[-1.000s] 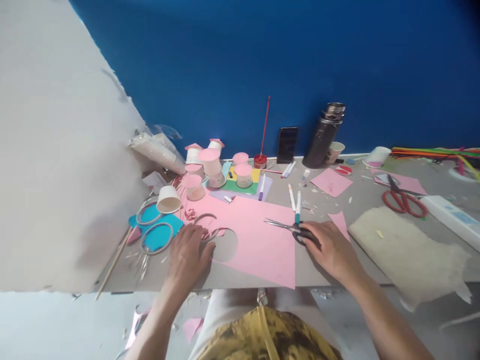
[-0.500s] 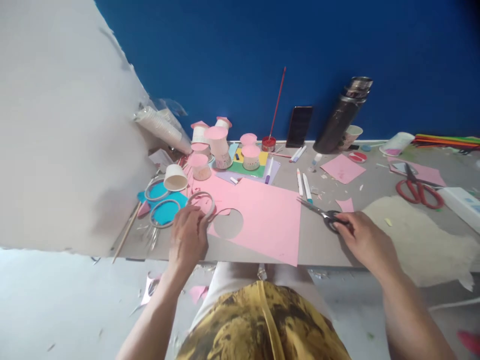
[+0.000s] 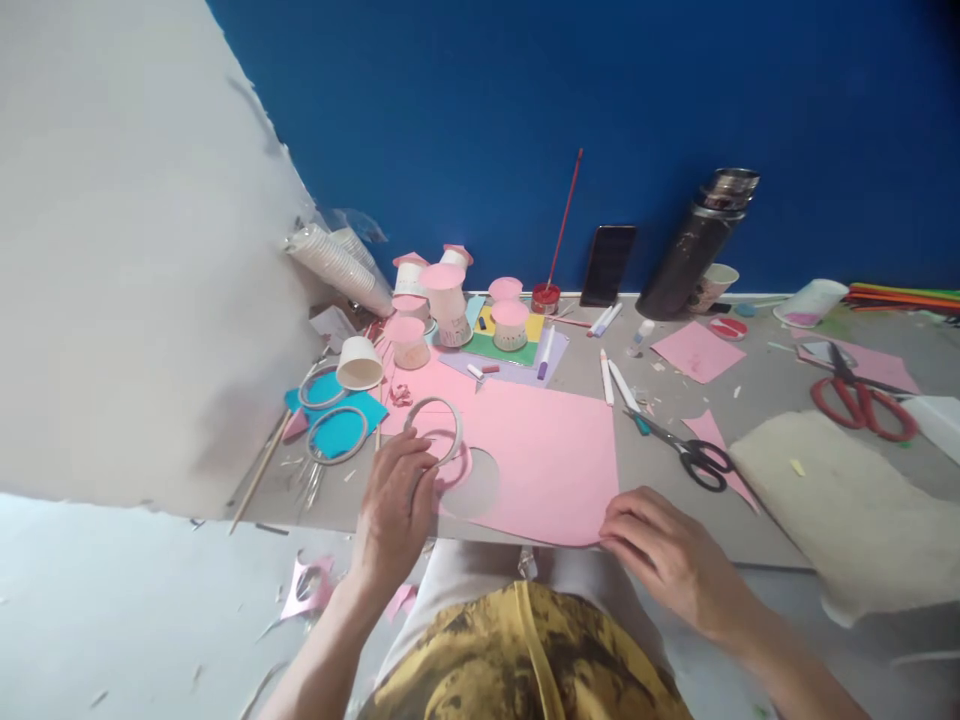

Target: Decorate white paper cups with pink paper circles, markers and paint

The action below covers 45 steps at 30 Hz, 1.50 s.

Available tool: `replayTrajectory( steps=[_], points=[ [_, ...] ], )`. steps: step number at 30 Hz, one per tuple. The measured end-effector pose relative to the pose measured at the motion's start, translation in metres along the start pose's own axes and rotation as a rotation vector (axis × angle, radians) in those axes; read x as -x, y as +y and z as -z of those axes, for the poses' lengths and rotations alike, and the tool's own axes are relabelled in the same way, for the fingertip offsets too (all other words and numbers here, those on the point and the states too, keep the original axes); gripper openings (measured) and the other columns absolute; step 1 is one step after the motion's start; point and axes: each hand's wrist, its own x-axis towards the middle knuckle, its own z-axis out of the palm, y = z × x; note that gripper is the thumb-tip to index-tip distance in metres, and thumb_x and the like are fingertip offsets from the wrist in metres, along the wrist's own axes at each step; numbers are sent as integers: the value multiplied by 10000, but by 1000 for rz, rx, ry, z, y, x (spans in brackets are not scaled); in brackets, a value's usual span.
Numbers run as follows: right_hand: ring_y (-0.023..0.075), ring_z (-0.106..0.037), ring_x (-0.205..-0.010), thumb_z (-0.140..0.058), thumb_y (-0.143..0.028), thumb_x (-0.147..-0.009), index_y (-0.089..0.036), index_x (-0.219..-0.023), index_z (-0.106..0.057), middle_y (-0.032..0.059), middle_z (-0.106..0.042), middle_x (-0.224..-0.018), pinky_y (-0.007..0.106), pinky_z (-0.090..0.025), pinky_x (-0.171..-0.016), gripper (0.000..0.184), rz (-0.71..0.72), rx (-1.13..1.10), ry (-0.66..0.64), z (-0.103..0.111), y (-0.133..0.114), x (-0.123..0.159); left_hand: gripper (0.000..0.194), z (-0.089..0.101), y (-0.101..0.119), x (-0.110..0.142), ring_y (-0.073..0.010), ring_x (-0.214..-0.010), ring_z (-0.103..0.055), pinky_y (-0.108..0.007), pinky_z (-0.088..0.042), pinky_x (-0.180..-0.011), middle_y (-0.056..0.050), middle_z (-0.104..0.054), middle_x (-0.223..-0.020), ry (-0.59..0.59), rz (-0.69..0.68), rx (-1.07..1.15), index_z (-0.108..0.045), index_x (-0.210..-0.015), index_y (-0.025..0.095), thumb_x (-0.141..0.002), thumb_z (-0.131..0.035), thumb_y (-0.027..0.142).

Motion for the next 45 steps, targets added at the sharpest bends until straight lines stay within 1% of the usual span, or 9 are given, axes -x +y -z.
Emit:
replayTrajectory(
  steps=[7, 14, 21, 26, 30, 35, 38, 41, 45],
  points=[
    [217, -690, -914, -628, -192, -970, -238, -1022, -679, 64, -721, -1009, 383, -538, -875, 86, -54, 114, 147, 24, 36, 24, 125, -10, 5, -7, -237, -1202, -610, -414, -524, -1010, -80, -683, -1083, -123, 27, 87, -628, -989, 212, -967, -544, 121],
    [240, -689, -937, -669, -286, -947, -246, -953, -682, 77, -716, -1030, 395, -544, -856, 43, -101, 123, 174, 13, 43, 33, 166, -29, 31, -20, -237, -1168, -591, -394, -535, -974, -116, -647, -1091, -284, -80, 211, -645, -997, 193, -966, -512, 99],
    [254, -695, -955, -710, -357, -901, -245, -933, -687, 82, -714, -1039, 379, -562, -816, 119, -156, 118, 173, 11, 42, 35, 180, -51, 23, -20, -249, -1130, -586, -415, -530, -947, -133, -621, -1102, -301, -77, 185, -663, -954, 182, -965, -503, 101],
    [266, -699, -974, -703, -381, -902, -248, -971, -701, 90, -710, -1058, 388, -567, -834, 150, -183, 103, 159, 12, 42, 38, 195, -34, 17, -19, -243, -1185, -603, -418, -522, -996, -122, -640, -1230, -244, 23, 187, -678, -1095, 205, -961, -550, 145],
    [288, -696, -1009, -648, -402, -938, -250, -1069, -707, 108, -702, -1107, 413, -574, -846, 210, -180, 49, 171, 18, 43, 38, 140, -7, 9, -5, -221, -1067, -638, -381, -535, -910, -76, -684, -1030, -151, 120, 127, -680, -981, 209, -976, -546, 170],
    [240, -704, -878, -676, -200, -922, -256, -981, -705, 65, -736, -954, 402, -564, -851, 86, -126, 102, 302, 22, 35, 11, 206, 0, 9, 20, -294, -1071, -566, -465, -503, -904, -105, -628, -1055, -252, 185, -31, -670, -1074, 209, -891, -690, 301],
    [241, -706, -911, -646, -220, -949, -245, -971, -716, 75, -747, -959, 400, -574, -860, 78, -85, 65, 205, 18, 24, -16, 322, -8, 15, 26, -324, -1030, -537, -500, -470, -870, -114, -602, -1058, -301, 240, -160, -664, -1067, 207, -804, -776, 354],
    [256, -689, -989, -600, -263, -986, -244, -1065, -716, 92, -744, -1062, 424, -578, -880, 141, -40, 50, 75, 10, 8, -44, 133, -13, 21, 24, -289, -937, -533, -459, -449, -813, -88, -601, -982, -337, 282, -165, -634, -889, 213, -829, -728, 285],
    [290, -629, -1078, -552, -220, -998, -246, -1200, -671, 113, -687, -1228, 477, -566, -894, 236, 21, 87, -16, -5, -14, -76, 140, 2, 7, 20, -265, -909, -555, -426, -450, -779, -61, -618, -920, -356, 305, -58, -574, -754, 224, -855, -667, 254]
  ],
)
